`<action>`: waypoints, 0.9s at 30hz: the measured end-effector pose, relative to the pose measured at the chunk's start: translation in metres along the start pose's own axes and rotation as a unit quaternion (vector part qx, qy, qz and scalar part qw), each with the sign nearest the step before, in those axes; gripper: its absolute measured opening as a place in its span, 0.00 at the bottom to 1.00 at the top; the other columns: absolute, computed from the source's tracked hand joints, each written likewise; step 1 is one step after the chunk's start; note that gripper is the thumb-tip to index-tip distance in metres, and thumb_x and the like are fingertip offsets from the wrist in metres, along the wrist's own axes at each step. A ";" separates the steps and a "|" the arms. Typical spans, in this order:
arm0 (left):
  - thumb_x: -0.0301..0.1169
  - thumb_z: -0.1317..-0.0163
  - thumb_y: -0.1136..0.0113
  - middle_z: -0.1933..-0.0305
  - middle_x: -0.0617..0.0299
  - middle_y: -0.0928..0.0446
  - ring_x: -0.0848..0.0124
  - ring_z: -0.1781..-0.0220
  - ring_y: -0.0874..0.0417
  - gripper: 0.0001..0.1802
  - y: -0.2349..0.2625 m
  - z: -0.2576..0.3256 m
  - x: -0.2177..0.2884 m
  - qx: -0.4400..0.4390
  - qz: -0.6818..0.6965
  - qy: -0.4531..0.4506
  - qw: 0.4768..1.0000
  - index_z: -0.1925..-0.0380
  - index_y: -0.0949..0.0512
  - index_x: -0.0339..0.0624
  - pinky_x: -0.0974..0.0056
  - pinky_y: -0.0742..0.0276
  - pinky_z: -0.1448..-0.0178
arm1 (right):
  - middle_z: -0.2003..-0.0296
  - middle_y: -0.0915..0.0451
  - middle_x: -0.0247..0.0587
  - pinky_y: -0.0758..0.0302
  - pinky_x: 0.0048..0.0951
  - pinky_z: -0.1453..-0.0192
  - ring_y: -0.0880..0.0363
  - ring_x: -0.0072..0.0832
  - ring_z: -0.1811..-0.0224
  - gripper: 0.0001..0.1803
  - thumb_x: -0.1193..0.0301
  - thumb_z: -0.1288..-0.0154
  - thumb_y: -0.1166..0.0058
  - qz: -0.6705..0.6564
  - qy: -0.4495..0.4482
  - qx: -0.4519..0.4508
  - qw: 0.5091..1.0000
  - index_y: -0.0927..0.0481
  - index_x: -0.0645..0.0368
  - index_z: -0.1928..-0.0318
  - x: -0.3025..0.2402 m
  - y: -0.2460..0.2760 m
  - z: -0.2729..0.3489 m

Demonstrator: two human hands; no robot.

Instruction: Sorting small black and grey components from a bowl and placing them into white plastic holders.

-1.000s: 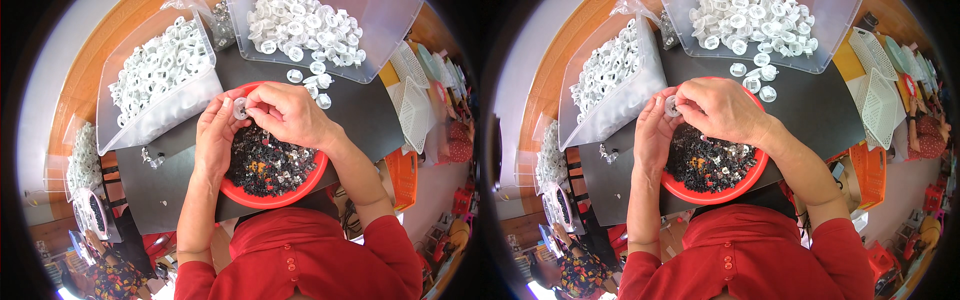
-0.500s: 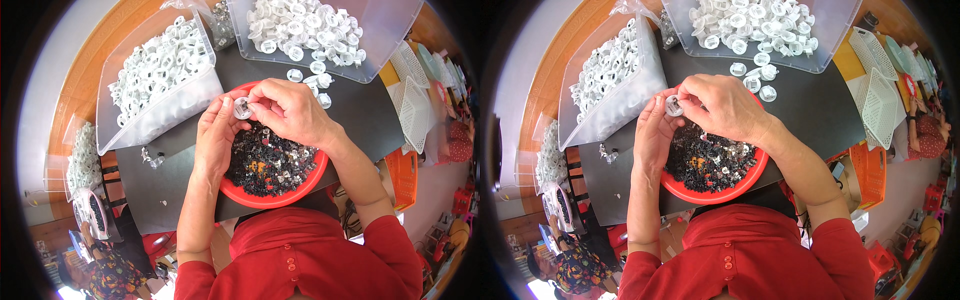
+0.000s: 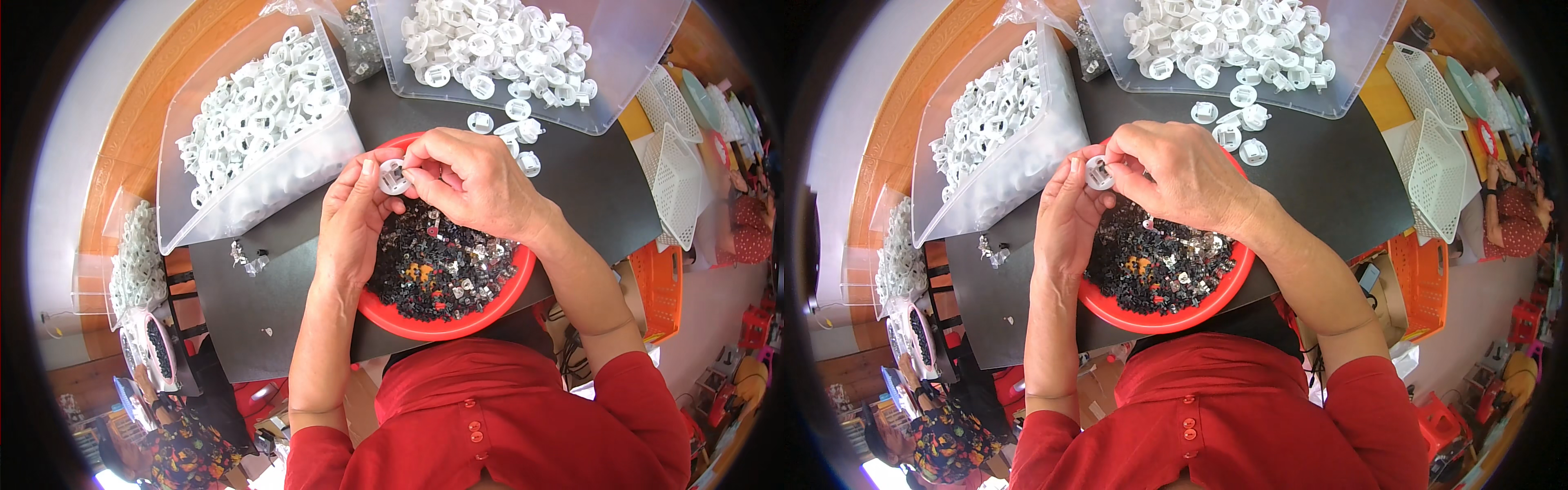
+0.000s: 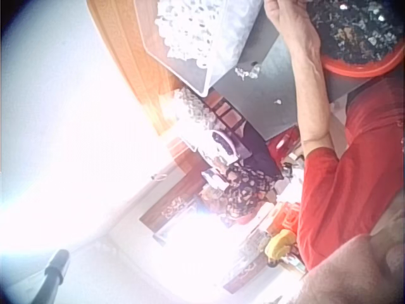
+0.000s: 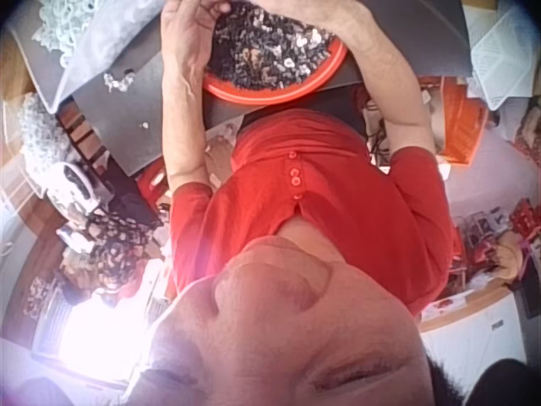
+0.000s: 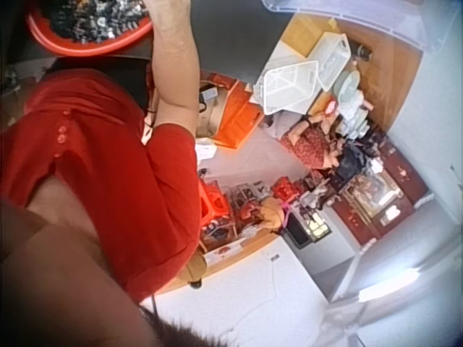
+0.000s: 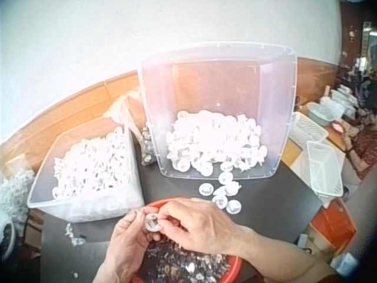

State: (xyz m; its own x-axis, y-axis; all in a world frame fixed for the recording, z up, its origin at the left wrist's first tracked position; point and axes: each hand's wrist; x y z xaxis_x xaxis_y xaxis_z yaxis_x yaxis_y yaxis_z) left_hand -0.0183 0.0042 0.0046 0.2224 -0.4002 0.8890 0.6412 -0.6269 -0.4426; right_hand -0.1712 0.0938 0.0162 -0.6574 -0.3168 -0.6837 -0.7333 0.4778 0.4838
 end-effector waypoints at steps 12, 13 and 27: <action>0.37 0.27 0.52 0.60 0.63 0.20 0.78 0.62 0.21 0.15 0.001 0.000 -0.001 0.007 -0.005 0.002 1.000 0.52 0.24 0.37 0.73 0.26 0.60 | 0.77 0.25 0.41 0.28 0.39 0.68 0.24 0.42 0.73 0.05 0.74 0.44 0.43 0.023 0.065 0.002 0.998 0.27 0.58 0.70 0.006 -0.007 0.001; 0.37 0.27 0.51 0.59 0.63 0.20 0.78 0.62 0.21 0.15 0.001 0.000 -0.001 0.006 -0.007 0.002 1.000 0.52 0.23 0.37 0.73 0.26 0.60 | 0.76 0.25 0.40 0.28 0.39 0.68 0.24 0.42 0.73 0.05 0.74 0.44 0.43 0.021 0.064 0.001 0.998 0.27 0.58 0.70 0.006 -0.007 0.001; 0.37 0.28 0.49 0.57 0.62 0.20 0.78 0.58 0.21 0.15 -0.003 0.001 -0.002 0.022 -0.036 -0.017 0.999 0.54 0.23 0.37 0.71 0.22 0.54 | 0.75 0.25 0.39 0.27 0.37 0.65 0.24 0.40 0.73 0.05 0.73 0.44 0.43 0.065 0.098 0.004 0.993 0.26 0.59 0.70 0.007 -0.007 0.001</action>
State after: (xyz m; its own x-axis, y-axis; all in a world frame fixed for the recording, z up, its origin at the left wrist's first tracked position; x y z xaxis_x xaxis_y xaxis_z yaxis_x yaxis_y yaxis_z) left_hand -0.0202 0.0072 0.0047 0.1985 -0.3316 0.9223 0.6877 -0.6234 -0.3722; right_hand -0.1707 0.0889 0.0075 -0.7676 -0.4060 -0.4960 -0.6398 0.5313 0.5553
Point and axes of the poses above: each hand's wrist, its own z-axis away from the middle knuckle, its own y-axis out of the back of the hand, x = y × z
